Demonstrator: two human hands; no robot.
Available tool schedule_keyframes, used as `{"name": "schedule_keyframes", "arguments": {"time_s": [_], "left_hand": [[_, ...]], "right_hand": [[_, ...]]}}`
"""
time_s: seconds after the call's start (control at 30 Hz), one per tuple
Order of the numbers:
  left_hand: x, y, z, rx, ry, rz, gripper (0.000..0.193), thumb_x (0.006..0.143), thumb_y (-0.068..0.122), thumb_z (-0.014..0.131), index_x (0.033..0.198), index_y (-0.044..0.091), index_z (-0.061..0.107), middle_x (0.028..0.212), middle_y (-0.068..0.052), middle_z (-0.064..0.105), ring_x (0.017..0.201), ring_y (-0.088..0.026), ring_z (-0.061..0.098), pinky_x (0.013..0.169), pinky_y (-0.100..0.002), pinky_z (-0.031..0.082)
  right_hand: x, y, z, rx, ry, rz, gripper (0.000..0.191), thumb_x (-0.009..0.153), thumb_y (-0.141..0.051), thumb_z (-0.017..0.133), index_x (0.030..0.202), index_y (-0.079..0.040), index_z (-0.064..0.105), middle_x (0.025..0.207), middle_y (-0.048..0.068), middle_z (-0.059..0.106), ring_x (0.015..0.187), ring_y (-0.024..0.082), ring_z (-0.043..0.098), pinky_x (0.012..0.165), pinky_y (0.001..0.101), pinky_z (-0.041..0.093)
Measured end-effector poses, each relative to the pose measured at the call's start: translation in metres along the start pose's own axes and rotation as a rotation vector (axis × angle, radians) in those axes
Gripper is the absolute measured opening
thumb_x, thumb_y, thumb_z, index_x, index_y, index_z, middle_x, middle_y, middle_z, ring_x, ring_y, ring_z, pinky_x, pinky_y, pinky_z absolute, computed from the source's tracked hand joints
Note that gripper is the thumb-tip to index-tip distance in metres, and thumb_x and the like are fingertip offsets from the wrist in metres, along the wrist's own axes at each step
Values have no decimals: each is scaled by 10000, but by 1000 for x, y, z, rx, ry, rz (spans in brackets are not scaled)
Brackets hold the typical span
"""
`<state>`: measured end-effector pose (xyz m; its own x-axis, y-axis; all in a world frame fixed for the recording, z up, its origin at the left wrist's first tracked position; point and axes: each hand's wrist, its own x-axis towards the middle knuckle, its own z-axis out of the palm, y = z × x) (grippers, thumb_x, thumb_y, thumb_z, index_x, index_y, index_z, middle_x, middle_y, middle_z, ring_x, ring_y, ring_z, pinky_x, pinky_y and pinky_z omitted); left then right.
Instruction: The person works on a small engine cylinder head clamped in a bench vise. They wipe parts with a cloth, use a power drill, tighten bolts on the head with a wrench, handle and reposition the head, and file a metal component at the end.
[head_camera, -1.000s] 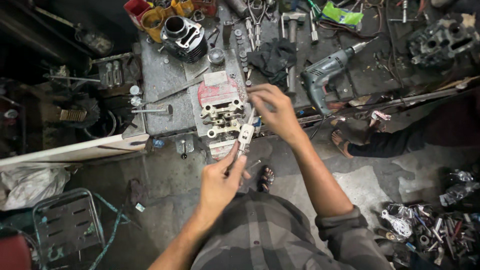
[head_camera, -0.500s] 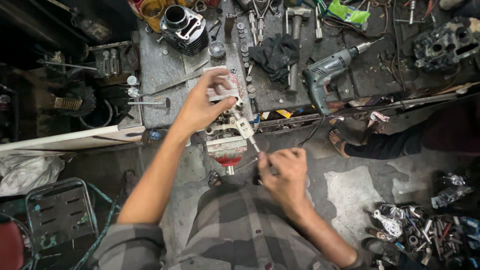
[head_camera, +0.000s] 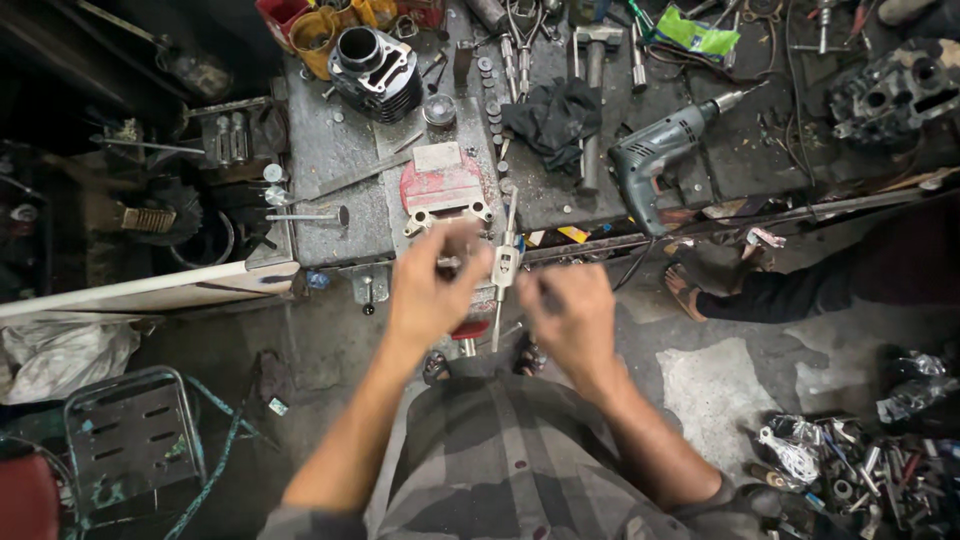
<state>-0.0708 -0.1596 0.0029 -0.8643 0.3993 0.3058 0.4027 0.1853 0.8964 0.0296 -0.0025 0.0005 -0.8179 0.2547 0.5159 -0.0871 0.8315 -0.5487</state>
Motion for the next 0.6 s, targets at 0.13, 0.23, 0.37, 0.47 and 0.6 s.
{"name": "schedule_keyframes", "arguments": {"time_s": [0.13,0.23,0.37,0.47,0.6], "left_hand": [[-55,27,1,-2,-109,-241,576,765,209,868,1288,80,665,802,-17,779,637,-77,691,562,-249,555],[-75,35,7,-19,-67,-226,606,786,186,845,1341,53,642,816,-30,789,648,-62,699,568,-243,561],[-79,24,-2,-26,1,-188,322,895,132,766,1205,44,754,821,-50,798,667,-68,721,607,-236,575],[-68,0,-22,-1,4,-224,212,928,113,717,1113,38,790,807,-70,800,682,-91,718,612,-250,561],[-27,-39,-35,38,14,-104,144,953,104,704,1056,56,792,895,-82,795,769,-112,737,682,-273,575]], "right_hand": [[46,30,6,243,10,-22,203,1003,-90,664,1189,-11,673,1140,155,671,1061,303,665,959,379,517],[71,47,16,262,-106,-228,224,1008,-51,649,1220,-8,708,1221,183,666,1158,337,625,1014,420,488],[72,63,19,247,-138,-159,113,1006,-72,691,1081,6,724,1113,137,725,1081,302,673,960,393,516],[52,73,5,344,-126,-15,102,995,-88,704,1060,-15,732,1019,98,731,995,263,702,891,356,545],[12,71,-20,104,-43,-72,67,927,-77,769,967,-36,733,932,94,717,908,261,682,860,378,483]]}}
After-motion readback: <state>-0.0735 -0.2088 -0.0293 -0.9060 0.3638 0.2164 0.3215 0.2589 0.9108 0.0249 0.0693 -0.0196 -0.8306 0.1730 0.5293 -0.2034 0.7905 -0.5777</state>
